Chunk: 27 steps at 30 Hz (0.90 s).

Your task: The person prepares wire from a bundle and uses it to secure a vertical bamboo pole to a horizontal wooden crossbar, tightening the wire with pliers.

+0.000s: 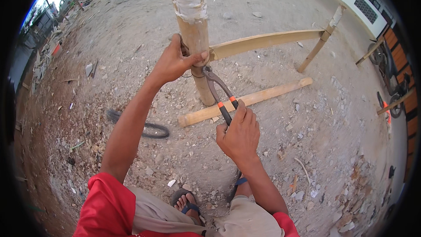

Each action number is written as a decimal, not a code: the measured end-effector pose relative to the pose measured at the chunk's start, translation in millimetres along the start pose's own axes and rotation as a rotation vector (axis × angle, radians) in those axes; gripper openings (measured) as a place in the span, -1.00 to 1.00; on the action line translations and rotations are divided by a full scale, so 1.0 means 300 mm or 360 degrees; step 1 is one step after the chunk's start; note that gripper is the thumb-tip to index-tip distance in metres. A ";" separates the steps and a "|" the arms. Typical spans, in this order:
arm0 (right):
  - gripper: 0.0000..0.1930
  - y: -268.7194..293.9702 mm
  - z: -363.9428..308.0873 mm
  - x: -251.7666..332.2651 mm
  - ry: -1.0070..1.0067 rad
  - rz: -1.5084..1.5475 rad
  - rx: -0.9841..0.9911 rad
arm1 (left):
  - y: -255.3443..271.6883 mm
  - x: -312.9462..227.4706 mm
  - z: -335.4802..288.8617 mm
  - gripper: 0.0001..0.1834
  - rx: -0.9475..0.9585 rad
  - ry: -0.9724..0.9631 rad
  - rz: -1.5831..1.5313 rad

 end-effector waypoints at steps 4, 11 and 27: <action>-0.28 -0.019 0.017 0.020 -0.0227 0.0064 0.0286 | -0.005 -0.012 -0.006 -0.12 0.0024 0.0011 0.0083; -0.38 0.030 0.062 0.008 -0.0339 0.0246 0.0478 | -0.016 -0.017 0.006 -0.18 0.0032 -0.0007 -0.0008; -0.59 -0.313 0.073 -0.092 -0.0417 0.0818 0.0600 | -0.027 0.009 -0.001 -0.26 0.0006 -0.0024 -0.0197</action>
Point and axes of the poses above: each hand's wrist, its own z-axis towards the middle knuckle, its own y-axis out of the back of the hand, x = y × z, the point moved 1 cm from there along z, towards the middle knuckle, and after that the axes turned 2 degrees about -z, right-handed, at the moved point
